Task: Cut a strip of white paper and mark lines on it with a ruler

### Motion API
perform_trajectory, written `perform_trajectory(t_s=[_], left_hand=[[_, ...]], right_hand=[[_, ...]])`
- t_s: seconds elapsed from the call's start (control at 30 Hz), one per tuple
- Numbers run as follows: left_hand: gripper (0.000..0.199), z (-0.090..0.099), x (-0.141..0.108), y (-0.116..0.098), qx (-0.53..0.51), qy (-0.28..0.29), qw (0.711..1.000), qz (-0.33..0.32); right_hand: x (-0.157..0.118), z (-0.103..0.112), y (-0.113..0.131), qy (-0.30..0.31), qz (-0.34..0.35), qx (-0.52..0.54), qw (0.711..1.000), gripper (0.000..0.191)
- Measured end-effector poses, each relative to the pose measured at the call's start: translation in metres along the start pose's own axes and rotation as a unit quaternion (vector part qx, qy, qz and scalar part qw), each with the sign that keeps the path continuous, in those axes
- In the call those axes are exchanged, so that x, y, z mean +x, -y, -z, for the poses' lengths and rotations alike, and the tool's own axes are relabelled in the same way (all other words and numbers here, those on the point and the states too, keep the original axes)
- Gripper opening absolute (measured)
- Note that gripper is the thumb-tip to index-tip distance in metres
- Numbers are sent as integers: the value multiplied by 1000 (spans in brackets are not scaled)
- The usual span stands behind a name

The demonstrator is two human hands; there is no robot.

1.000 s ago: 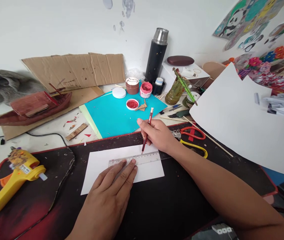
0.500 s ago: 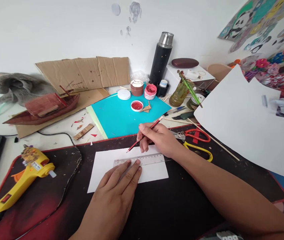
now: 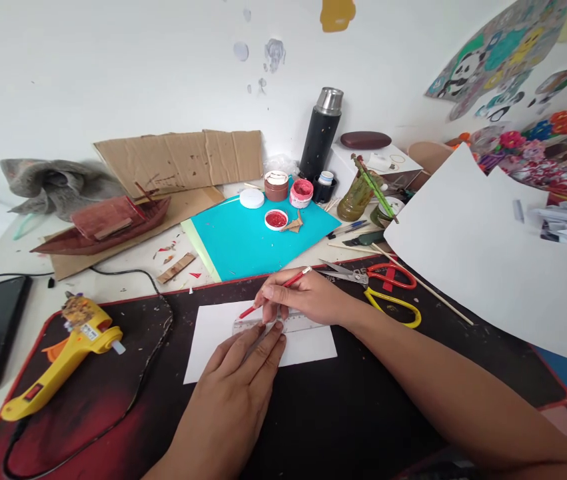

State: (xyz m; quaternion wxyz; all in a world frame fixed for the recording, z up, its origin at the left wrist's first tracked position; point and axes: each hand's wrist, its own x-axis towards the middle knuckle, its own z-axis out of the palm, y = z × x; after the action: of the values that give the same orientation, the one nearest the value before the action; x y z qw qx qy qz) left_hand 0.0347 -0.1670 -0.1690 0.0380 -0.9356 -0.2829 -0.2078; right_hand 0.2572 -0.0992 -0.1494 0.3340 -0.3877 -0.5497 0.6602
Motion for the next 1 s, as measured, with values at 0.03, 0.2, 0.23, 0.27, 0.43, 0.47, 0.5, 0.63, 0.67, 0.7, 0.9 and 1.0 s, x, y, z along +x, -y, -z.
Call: perform_trajectory(t_s=[0.03, 0.2, 0.23, 0.27, 0.43, 0.47, 0.5, 0.63, 0.67, 0.7, 0.9, 1.0], left_hand=[[45, -1, -1, 0, 0, 0, 1000, 2], [45, -6, -4, 0, 4, -3, 1000, 7], [46, -7, -4, 0, 6, -6, 1000, 7], [46, -8, -5, 0, 7, -8, 1000, 6], [46, -7, -4, 1, 7, -8, 1000, 3], [46, -7, -3, 1, 7, -10, 1000, 3], [45, -6, -3, 1, 8, -14, 1000, 2], [44, -6, -3, 2, 10, -23, 1000, -3], [44, -7, -3, 2, 9, -24, 1000, -3], [44, -8, -4, 2, 8, -23, 1000, -1], [48, -14, -10, 1, -6, -5, 1000, 14], [47, -14, -11, 1, -7, -3, 1000, 18]], right_hand=[[0, 0, 0, 0, 0, -4, 1000, 56], [1, -1, -2, 1, -4, -7, 1000, 57], [1, 0, -2, 3, -4, -5, 1000, 58], [1, 0, -3, 6, -3, -4, 1000, 59], [1, 2, -3, 10, -2, -11, 1000, 59], [1, 2, -3, 11, -2, -11, 1000, 59], [1, 2, -3, 13, -1, -11, 1000, 59], [2, 2, -3, 15, 0, -7, 1000, 60], [2, 2, -2, 15, -1, -7, 1000, 59], [1, 2, -2, 15, -1, -7, 1000, 59], [1, 2, -2, 17, -9, -8, 1000, 62], [1, 2, -2, 17, -10, -3, 1000, 63]])
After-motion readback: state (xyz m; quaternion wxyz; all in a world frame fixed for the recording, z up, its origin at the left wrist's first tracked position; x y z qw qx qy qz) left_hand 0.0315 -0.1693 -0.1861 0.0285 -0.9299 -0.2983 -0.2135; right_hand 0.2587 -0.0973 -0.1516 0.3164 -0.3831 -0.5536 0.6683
